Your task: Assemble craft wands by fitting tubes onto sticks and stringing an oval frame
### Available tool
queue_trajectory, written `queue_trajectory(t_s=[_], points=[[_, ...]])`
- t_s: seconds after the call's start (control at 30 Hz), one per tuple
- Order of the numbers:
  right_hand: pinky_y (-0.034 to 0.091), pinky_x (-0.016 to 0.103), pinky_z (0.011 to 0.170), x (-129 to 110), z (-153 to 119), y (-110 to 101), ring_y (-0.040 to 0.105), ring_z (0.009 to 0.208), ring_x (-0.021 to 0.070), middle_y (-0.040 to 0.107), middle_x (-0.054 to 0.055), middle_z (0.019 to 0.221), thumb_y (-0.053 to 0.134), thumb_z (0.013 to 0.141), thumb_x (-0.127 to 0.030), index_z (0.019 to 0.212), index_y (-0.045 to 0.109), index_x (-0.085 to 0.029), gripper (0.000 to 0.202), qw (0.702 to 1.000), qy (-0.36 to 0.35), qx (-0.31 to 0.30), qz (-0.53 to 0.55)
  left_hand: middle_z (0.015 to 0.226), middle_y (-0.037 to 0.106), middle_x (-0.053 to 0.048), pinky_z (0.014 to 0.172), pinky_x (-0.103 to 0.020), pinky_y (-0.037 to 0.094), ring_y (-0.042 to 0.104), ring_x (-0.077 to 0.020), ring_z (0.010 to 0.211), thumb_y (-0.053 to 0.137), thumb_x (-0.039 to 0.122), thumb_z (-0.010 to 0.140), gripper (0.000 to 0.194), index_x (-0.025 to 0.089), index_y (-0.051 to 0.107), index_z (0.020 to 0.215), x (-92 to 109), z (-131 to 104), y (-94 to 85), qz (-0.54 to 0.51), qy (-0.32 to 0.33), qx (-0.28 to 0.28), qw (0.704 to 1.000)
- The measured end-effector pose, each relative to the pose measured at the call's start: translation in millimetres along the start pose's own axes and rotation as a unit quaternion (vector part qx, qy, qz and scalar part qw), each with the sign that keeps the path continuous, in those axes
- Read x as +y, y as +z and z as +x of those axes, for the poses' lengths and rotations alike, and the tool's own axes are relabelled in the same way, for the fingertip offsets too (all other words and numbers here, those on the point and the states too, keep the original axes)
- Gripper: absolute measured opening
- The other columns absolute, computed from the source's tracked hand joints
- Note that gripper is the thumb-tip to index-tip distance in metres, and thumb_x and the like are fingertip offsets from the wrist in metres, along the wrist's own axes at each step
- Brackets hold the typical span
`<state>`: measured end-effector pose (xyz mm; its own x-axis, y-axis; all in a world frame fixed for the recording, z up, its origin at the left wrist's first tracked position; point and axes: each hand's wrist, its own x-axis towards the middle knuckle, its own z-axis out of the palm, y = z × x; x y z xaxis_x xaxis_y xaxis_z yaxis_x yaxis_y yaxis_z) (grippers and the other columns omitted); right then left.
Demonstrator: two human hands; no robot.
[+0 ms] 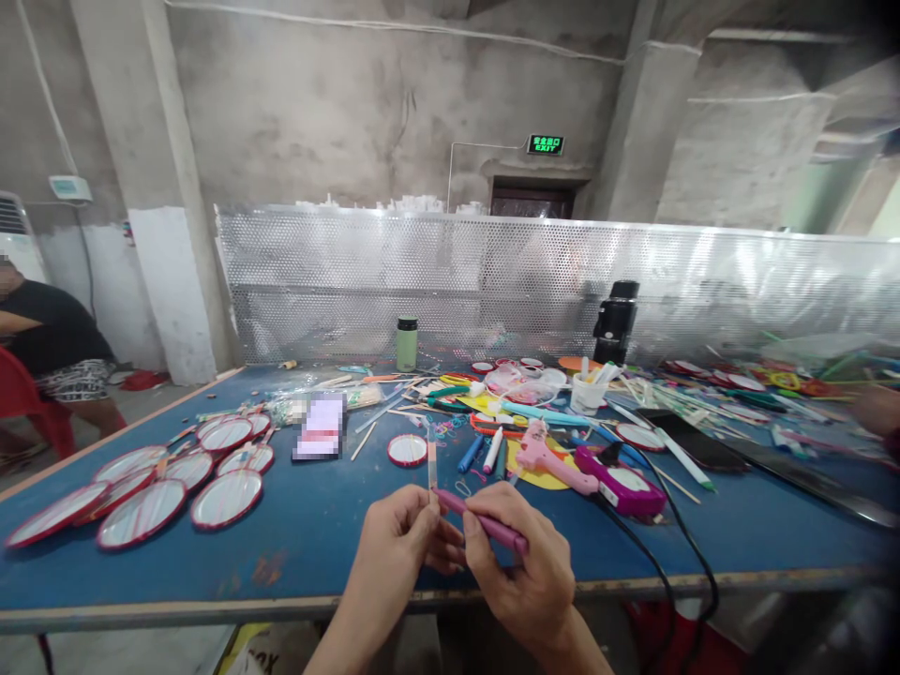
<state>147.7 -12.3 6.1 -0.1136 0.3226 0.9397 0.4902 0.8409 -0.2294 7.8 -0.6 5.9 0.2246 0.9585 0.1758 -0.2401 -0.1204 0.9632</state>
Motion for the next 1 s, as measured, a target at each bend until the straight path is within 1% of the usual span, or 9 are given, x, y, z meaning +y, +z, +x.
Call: queue_trajectory(t_s=[0.07,0.27,0.4,0.6,0.77,0.87,1.0], points=[[0.049,0.026,0.061,-0.4,-0.5,-0.2,0.061,0.065,0.0145,0.064,0.002,0.075,0.057,0.080,-0.005,0.093,0.059,-0.020,0.020,1.000,-0.001,0.007,-0.003,0.054,0.066,-0.001,0.049,-0.025,0.053,0.060,-0.0141,0.045,0.066,0.046,0.073,0.032,0.016,0.060,0.067,0.3,0.2,0.0,-0.001,0.000,0.003,1.000],[0.048,0.026,0.059,-0.6,-1.5,-0.7,0.060,0.064,0.0142,0.063,0.001,0.073,0.057,0.081,-0.005,0.091,0.058,-0.020,0.018,1.000,-0.004,0.004,-0.008,0.055,0.066,0.000,0.048,-0.024,0.052,0.061,-0.0136,0.045,0.067,0.043,0.073,0.029,0.016,0.057,0.065,0.2,0.1,-1.2,-0.006,0.000,0.001,1.000],[0.048,0.026,0.059,-0.5,-0.9,-1.9,0.060,0.064,0.0144,0.063,0.002,0.073,0.056,0.081,-0.004,0.091,0.059,-0.020,0.019,1.000,-0.005,0.008,-0.009,0.057,0.067,-0.001,0.049,-0.027,0.054,0.063,-0.0153,0.046,0.066,0.044,0.073,0.029,0.016,0.058,0.068,-0.2,0.6,-1.5,-0.008,-0.006,0.002,1.000],[0.048,0.025,0.059,-2.0,-0.4,-1.9,0.060,0.063,0.0136,0.063,0.001,0.073,0.057,0.080,-0.004,0.091,0.059,-0.020,0.019,1.000,-0.002,0.017,-0.001,0.057,0.068,-0.001,0.049,-0.026,0.054,0.063,-0.0151,0.047,0.067,0.045,0.074,0.030,0.017,0.059,0.068,-2.5,1.2,-1.9,-0.006,-0.005,-0.001,1.000],[0.048,0.026,0.060,-1.1,0.2,-0.4,0.060,0.064,0.0139,0.063,0.001,0.073,0.057,0.080,-0.004,0.091,0.059,-0.020,0.020,1.000,-0.003,0.011,0.004,0.057,0.067,-0.001,0.050,-0.024,0.053,0.062,-0.0137,0.047,0.065,0.042,0.078,0.029,0.016,0.058,0.068,-5.1,0.6,-2.7,0.002,0.010,-0.007,1.000],[0.048,0.026,0.060,-0.4,0.1,-0.7,0.061,0.064,0.0143,0.063,0.001,0.073,0.057,0.079,-0.003,0.091,0.059,-0.020,0.020,1.000,-0.001,0.017,0.002,0.058,0.068,-0.001,0.050,-0.025,0.054,0.063,-0.0145,0.048,0.064,0.043,0.078,0.029,0.015,0.059,0.071,-5.2,0.4,-2.5,-0.002,0.003,-0.008,1.000],[0.047,0.026,0.058,-0.9,-1.0,-1.8,0.059,0.062,0.0140,0.062,0.001,0.072,0.057,0.080,-0.004,0.089,0.058,-0.020,0.018,1.000,0.005,0.010,-0.007,0.058,0.069,-0.002,0.050,-0.026,0.054,0.063,-0.0149,0.047,0.065,0.043,0.077,0.029,0.015,0.058,0.072,-3.8,0.6,-2.4,0.000,0.003,-0.011,1.000]])
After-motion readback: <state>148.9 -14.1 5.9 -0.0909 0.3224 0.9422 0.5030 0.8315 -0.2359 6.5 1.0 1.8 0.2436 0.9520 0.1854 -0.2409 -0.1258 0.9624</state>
